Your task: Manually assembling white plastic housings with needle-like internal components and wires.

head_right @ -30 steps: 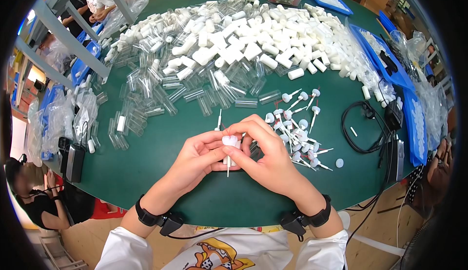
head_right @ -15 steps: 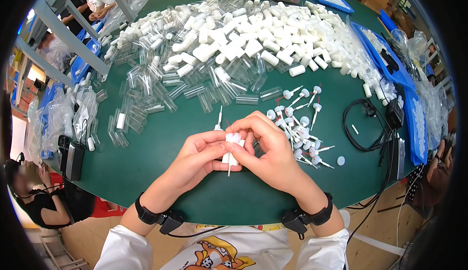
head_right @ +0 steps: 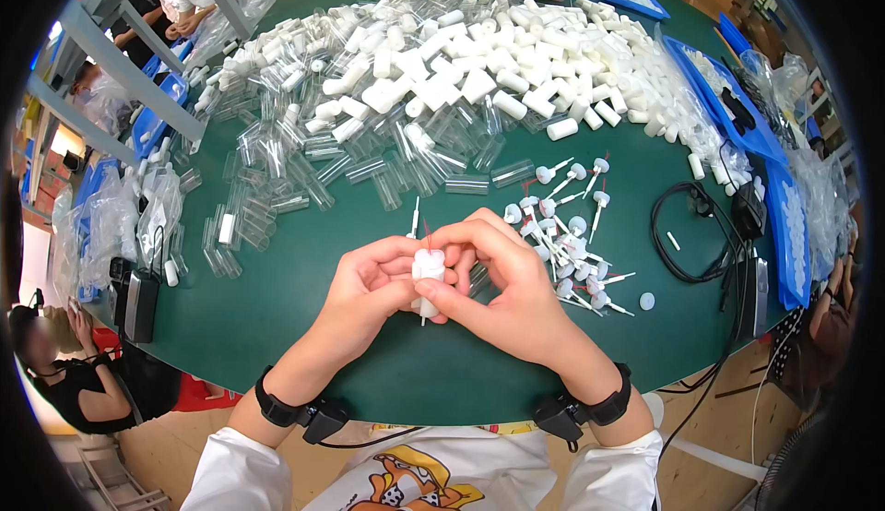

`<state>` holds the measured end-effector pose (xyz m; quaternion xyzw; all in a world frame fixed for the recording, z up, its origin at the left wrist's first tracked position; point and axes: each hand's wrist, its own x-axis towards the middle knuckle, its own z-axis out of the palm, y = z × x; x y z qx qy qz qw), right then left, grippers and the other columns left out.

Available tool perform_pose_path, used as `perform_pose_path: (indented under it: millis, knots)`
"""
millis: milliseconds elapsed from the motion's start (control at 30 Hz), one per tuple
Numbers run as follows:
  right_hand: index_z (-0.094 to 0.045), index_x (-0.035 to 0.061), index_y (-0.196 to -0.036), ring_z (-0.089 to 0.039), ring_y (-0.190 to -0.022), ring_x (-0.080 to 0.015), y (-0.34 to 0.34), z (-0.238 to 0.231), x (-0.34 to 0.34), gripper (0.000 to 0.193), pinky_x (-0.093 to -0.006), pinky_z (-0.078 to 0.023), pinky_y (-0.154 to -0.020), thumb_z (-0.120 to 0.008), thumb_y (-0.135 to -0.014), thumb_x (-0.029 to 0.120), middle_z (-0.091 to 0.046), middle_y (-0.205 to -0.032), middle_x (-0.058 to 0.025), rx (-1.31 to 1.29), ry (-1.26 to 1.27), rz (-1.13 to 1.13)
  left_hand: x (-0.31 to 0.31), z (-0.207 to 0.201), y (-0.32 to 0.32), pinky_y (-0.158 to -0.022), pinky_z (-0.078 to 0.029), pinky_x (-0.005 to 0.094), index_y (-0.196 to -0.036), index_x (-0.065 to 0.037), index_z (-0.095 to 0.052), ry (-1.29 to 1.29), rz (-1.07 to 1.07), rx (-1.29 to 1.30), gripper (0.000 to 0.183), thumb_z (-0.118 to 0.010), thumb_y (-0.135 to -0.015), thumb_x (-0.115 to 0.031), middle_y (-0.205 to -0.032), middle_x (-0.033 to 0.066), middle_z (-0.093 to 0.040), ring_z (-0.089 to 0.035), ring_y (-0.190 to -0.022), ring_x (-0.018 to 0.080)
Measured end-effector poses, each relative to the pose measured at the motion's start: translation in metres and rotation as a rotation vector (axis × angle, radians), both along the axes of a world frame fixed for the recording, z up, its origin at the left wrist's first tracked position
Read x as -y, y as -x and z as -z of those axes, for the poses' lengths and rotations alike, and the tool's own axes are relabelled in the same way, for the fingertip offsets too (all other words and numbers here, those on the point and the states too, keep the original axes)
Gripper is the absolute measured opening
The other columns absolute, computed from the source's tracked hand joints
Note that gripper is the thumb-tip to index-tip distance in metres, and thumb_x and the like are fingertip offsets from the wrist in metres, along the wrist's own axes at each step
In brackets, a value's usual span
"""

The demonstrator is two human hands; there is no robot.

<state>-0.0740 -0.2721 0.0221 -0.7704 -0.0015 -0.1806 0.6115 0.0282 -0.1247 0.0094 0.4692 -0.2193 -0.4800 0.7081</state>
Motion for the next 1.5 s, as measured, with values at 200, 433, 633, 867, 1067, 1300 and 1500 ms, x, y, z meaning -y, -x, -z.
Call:
perform_pose_path:
  millis: [200, 433, 633, 867, 1067, 1300, 1500]
  knots:
    - [-0.056, -0.0016, -0.103, -0.058, -0.078, -0.0096, 0.0015, 0.0009, -0.002, 0.017, -0.0234, -0.047, -0.072, -0.057, -0.087, 0.002, -0.054, -0.095, -0.0068, -0.063, -0.134, 0.022, 0.0007, -0.0041, -0.0003, -0.074, -0.057, 0.0345, -0.115, 0.002, -0.045, 0.025, 0.013, -0.103, 0.033, -0.054, -0.083, 0.002, -0.1, 0.0172, -0.063, -0.066, -0.086, 0.0231]
    - [-0.056, -0.0025, -0.106, -0.061, -0.09, -0.0124, 0.0025, 0.0012, -0.0012, 0.018, -0.0265, -0.048, -0.08, -0.055, -0.088, 0.0, -0.062, -0.101, -0.0083, -0.072, -0.264, 0.034, 0.0002, -0.0066, -0.0006, -0.07, -0.057, 0.0338, -0.116, 0.0, -0.041, 0.01, -0.01, -0.11, 0.033, -0.053, -0.084, 0.001, -0.101, 0.0192, -0.063, -0.066, -0.083, 0.0238]
    - [-0.058, -0.0031, -0.106, -0.062, -0.095, -0.0142, 0.0002, 0.0048, 0.0013, 0.019, -0.0278, -0.048, -0.083, -0.056, -0.088, 0.0, -0.063, -0.104, -0.0103, -0.082, -0.283, 0.036, -0.0013, -0.0052, -0.0046, -0.066, -0.056, 0.0339, -0.111, 0.0, -0.042, 0.013, -0.039, -0.204, 0.028, -0.054, -0.086, -0.003, -0.1, 0.0208, -0.063, -0.066, -0.079, 0.0241]
    - [-0.058, -0.0026, -0.105, -0.062, -0.094, -0.0147, 0.0007, 0.0032, 0.0013, 0.019, -0.0283, -0.048, -0.084, -0.058, -0.087, 0.002, -0.063, -0.102, -0.0096, -0.087, -0.241, 0.024, -0.0021, -0.0031, -0.0036, -0.066, -0.057, 0.0354, -0.096, -0.004, -0.042, 0.058, -0.018, -0.249, 0.016, -0.053, -0.085, 0.0, -0.097, 0.019, -0.063, -0.066, -0.078, 0.0252]
    - [-0.056, -0.0018, -0.104, -0.061, -0.091, -0.0139, 0.0003, 0.0031, -0.0007, 0.02, -0.0278, -0.047, -0.082, -0.06, -0.085, 0.002, -0.062, -0.099, -0.0084, -0.092, -0.224, 0.031, -0.0021, -0.0015, -0.0041, -0.068, -0.056, 0.0366, -0.091, -0.005, -0.044, 0.075, 0.0, -0.249, 0.01, -0.052, -0.086, -0.004, -0.095, 0.0161, -0.061, -0.066, -0.081, 0.0261]
    - [-0.055, -0.0025, -0.105, -0.06, -0.086, -0.0113, -0.0006, 0.0042, 0.0001, 0.022, -0.0262, -0.046, -0.08, -0.062, -0.084, 0.001, -0.061, -0.102, -0.0094, -0.113, -0.24, 0.093, -0.0023, 0.0007, -0.006, -0.078, -0.052, 0.0343, -0.096, -0.004, -0.047, 0.138, 0.016, -0.303, 0.009, -0.049, -0.091, -0.011, -0.099, 0.0161, -0.061, -0.064, -0.089, 0.0251]
    - [-0.054, -0.0023, -0.106, -0.059, -0.082, -0.0094, -0.0001, 0.0061, 0.0024, 0.024, -0.0246, -0.046, -0.078, -0.062, -0.083, 0.0, -0.06, -0.104, -0.0099, -0.081, -0.315, 0.164, 0.0017, -0.0024, -0.001, -0.08, -0.05, 0.0309, -0.102, -0.002, -0.049, 0.072, -0.037, -0.175, 0.016, -0.056, -0.087, -0.004, -0.1, 0.0139, -0.061, -0.062, -0.091, 0.0205]
